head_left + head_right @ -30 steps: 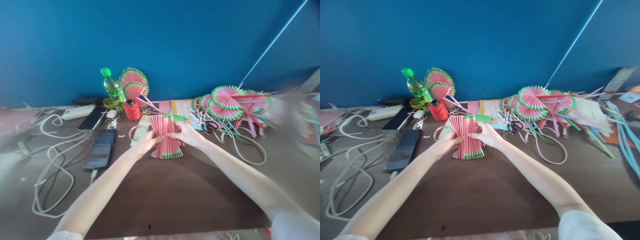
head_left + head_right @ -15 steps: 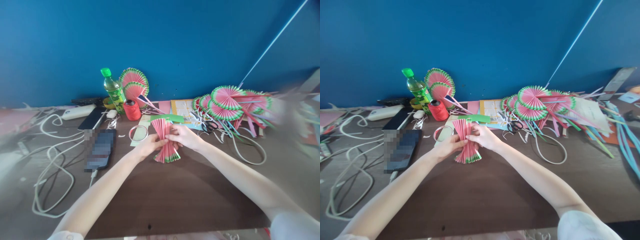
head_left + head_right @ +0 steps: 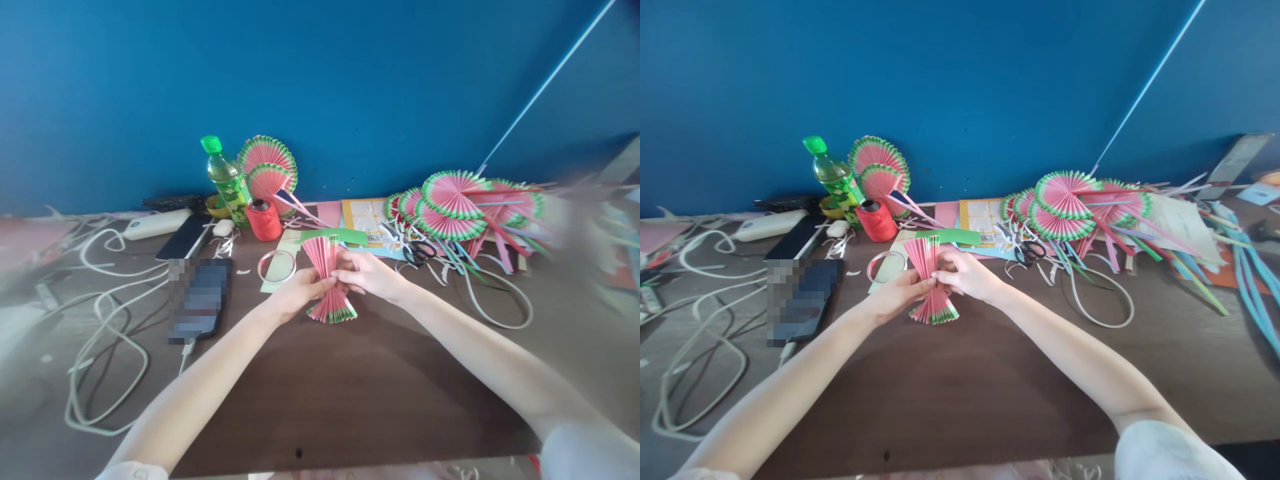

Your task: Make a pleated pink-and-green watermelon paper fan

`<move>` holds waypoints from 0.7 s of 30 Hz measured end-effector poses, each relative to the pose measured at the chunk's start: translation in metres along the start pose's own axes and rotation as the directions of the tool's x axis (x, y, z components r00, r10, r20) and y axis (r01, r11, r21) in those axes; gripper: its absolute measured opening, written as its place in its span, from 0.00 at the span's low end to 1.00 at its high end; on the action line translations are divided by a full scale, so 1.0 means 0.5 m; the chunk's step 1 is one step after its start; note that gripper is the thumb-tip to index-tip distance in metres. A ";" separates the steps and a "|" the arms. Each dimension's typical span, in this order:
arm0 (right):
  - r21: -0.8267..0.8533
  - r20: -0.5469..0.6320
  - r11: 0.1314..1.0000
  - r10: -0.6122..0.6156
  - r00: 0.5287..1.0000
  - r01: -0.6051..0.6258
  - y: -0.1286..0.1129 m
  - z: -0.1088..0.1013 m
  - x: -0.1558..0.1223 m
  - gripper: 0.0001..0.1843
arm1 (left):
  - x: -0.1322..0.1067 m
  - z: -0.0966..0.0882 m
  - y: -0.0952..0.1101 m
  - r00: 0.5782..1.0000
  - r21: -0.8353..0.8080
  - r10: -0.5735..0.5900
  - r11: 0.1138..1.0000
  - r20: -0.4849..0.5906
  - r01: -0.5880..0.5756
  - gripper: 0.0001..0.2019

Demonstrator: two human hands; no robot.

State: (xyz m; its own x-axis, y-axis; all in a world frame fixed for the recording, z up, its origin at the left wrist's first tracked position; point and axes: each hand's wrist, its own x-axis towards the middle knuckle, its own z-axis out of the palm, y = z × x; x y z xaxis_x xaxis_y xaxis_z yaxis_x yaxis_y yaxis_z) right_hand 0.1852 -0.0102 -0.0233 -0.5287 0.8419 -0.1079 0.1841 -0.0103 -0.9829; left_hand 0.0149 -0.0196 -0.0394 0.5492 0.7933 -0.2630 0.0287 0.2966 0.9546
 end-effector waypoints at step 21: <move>0.396 0.325 0.916 -0.079 0.942 -0.060 0.024 -0.029 0.006 0.17 | -0.017 0.045 0.000 0.895 -0.442 0.050 0.881 0.444 0.170 0.12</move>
State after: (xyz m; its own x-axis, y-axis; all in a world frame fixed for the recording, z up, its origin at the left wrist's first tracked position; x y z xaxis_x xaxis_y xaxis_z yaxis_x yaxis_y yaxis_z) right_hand 0.1980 -0.0001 -0.0331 -0.7820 0.6190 -0.0729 -0.1280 -0.2739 -0.9532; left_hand 0.0292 -0.0381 -0.0341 0.8634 0.4886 -0.1258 -0.2503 0.6311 0.7342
